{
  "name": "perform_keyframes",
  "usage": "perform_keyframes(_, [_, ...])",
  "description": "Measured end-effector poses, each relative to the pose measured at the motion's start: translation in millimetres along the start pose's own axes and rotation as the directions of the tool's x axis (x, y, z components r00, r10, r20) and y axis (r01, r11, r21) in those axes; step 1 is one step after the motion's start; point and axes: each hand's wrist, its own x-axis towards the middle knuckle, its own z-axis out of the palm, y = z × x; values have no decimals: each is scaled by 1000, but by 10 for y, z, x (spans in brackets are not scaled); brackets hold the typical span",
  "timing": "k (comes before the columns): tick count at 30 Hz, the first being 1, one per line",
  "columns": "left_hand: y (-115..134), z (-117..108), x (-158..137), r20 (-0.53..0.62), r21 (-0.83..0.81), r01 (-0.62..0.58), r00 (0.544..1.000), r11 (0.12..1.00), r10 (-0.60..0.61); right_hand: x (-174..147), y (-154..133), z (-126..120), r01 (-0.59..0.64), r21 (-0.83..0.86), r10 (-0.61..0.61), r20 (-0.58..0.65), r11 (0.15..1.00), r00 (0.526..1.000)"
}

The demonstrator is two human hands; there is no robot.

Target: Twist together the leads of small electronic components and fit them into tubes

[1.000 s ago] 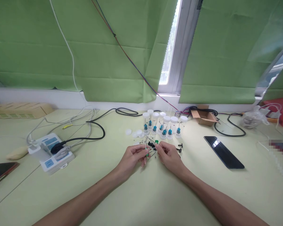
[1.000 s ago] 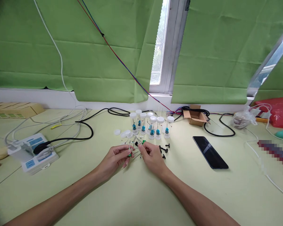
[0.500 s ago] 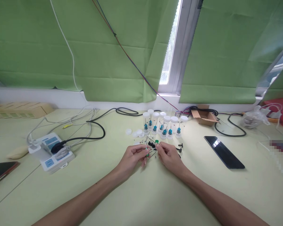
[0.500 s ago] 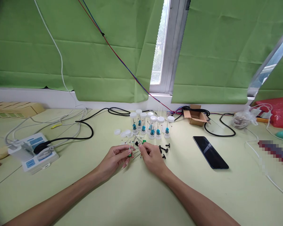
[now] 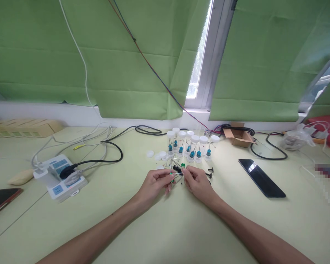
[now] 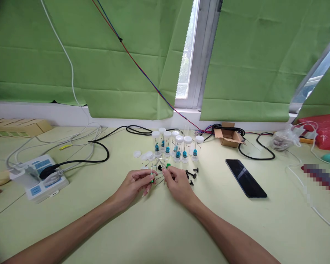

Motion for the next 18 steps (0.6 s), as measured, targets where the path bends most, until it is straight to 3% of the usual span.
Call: perform_keyframes(18, [34,34,-28,-47,137,-42,998,990,49,5,-12,-19,-4,2,4,20,1000,1000])
